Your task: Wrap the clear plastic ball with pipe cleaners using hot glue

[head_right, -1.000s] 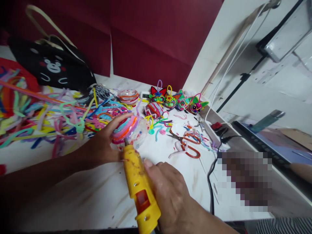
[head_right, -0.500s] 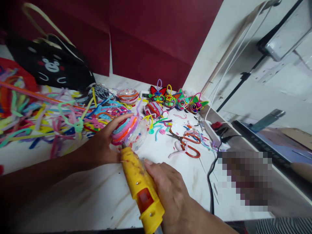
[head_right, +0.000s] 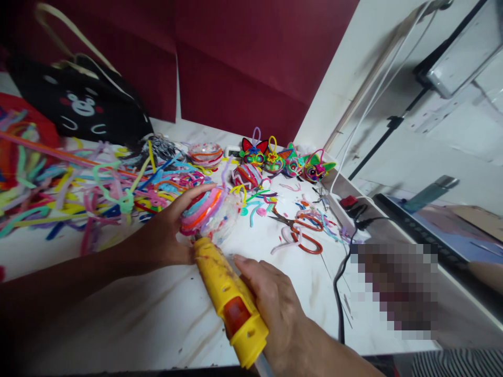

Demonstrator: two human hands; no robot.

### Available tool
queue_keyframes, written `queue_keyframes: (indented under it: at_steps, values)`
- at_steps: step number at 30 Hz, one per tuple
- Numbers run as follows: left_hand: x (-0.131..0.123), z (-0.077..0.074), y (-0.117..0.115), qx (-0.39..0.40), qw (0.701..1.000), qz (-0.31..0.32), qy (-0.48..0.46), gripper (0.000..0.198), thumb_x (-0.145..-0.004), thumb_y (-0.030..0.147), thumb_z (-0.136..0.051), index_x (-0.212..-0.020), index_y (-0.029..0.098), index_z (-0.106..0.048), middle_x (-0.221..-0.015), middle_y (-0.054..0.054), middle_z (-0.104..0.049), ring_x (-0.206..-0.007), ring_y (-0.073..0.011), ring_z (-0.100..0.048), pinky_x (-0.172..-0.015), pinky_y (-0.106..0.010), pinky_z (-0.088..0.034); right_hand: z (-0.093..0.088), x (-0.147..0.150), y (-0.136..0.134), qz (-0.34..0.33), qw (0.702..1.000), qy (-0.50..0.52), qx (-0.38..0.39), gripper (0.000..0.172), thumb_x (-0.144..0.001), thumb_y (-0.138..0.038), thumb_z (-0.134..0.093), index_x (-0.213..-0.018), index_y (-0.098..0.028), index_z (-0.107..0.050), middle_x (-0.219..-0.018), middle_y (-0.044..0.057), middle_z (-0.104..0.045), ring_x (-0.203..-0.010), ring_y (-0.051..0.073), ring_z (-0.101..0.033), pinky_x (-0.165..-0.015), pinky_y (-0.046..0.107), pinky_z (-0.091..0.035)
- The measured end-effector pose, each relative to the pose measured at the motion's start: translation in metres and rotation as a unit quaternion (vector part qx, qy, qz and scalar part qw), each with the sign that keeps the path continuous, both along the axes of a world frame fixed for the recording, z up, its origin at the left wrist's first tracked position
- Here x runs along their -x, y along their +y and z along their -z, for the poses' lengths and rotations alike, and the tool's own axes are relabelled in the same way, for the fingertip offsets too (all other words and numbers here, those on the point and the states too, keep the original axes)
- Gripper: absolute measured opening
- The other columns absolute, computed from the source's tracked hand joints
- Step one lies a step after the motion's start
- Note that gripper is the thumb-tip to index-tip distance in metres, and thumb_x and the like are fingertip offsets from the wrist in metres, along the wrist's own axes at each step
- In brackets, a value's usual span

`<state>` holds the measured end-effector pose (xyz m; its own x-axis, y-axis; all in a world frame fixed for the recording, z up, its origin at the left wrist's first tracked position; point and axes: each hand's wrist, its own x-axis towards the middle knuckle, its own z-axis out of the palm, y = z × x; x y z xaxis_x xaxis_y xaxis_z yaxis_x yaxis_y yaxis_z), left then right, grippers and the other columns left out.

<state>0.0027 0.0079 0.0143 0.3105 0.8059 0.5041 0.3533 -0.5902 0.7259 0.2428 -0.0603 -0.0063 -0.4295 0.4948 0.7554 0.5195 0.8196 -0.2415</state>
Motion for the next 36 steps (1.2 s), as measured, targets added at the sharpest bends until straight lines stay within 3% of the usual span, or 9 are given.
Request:
queue_keyframes:
  at_steps: [2, 6, 12, 19, 23, 28, 36]
  values:
    - [0.000, 0.000, 0.000, 0.002, 1.000, -0.002, 0.000, 0.105, -0.065, 0.046, -0.091, -0.154, 0.022, -0.042, -0.158, -0.012, -0.050, -0.146, -0.0397, -0.046, -0.122, -0.044, -0.040, 0.003, 0.000, -0.002, -0.014, 0.999, 0.029, -0.016, 0.050, -0.102, -0.029, -0.048, -0.151, -0.021, -0.039, -0.078, 0.003, -0.071, -0.050, 0.021, -0.066, -0.046, 0.031, -0.058]
    - [0.000, -0.001, -0.001, 0.023, 1.000, 0.001, -0.015, 0.104, -0.065, 0.044, -0.091, -0.154, 0.023, -0.042, -0.159, -0.012, -0.049, -0.147, -0.0393, -0.045, -0.122, -0.044, -0.040, 0.006, -0.006, -0.008, 0.037, 0.999, -0.006, -0.009, 0.056, -0.102, -0.028, -0.052, -0.156, -0.023, -0.037, -0.105, 0.011, -0.075, -0.068, 0.024, -0.074, -0.054, 0.034, -0.061]
    - [-0.001, -0.003, -0.002, 0.071, 0.996, 0.004, -0.060, 0.106, -0.062, 0.046, -0.094, -0.152, 0.021, -0.045, -0.160, -0.014, -0.047, -0.148, -0.0398, -0.044, -0.118, -0.041, -0.046, -0.003, -0.005, -0.003, -0.056, 0.998, 0.008, -0.022, 0.055, -0.102, -0.024, -0.051, -0.155, -0.015, -0.037, -0.083, 0.006, -0.071, -0.058, 0.024, -0.066, -0.052, 0.037, -0.058]
    - [-0.001, 0.000, -0.002, 0.082, 0.995, 0.002, -0.053, 0.106, -0.060, 0.044, -0.095, -0.151, 0.023, -0.046, -0.158, -0.012, -0.050, -0.144, -0.0406, -0.048, -0.118, -0.043, -0.046, -0.019, 0.004, 0.001, -0.044, 0.996, -0.030, -0.070, 0.045, -0.099, -0.019, -0.056, -0.143, -0.017, -0.045, -0.073, -0.001, -0.061, -0.051, 0.016, -0.053, -0.046, 0.031, -0.042]
    - [-0.002, 0.004, -0.001, 0.073, 0.996, -0.023, -0.049, 0.108, -0.059, 0.048, -0.095, -0.152, 0.024, -0.045, -0.158, -0.012, -0.050, -0.147, -0.0406, -0.045, -0.120, -0.044, -0.043, -0.026, 0.007, 0.001, -0.065, 0.992, -0.050, -0.093, 0.036, -0.104, -0.019, -0.042, -0.138, -0.009, -0.046, -0.072, 0.001, -0.060, -0.055, 0.017, -0.051, -0.049, 0.031, -0.040]
    - [-0.002, 0.008, 0.000, 0.055, 0.997, -0.051, -0.033, 0.104, -0.063, 0.048, -0.091, -0.153, 0.025, -0.045, -0.156, -0.013, -0.051, -0.145, -0.0408, -0.045, -0.121, -0.048, -0.040, -0.019, 0.002, -0.002, -0.049, 0.989, -0.110, -0.086, 0.042, -0.105, -0.020, -0.041, -0.145, -0.007, -0.038, -0.076, 0.004, -0.061, -0.064, 0.021, -0.055, -0.055, 0.034, -0.041]
    - [-0.003, 0.011, 0.000, 0.047, 0.995, -0.083, -0.019, 0.101, -0.063, 0.046, -0.089, -0.152, 0.026, -0.046, -0.154, -0.012, -0.053, -0.142, -0.0413, -0.049, -0.119, -0.050, -0.042, -0.015, 0.005, -0.004, 0.000, 0.978, -0.179, -0.106, 0.030, -0.107, -0.020, -0.035, -0.128, -0.006, -0.050, -0.078, 0.009, -0.067, -0.068, 0.022, -0.056, -0.059, 0.037, -0.043]
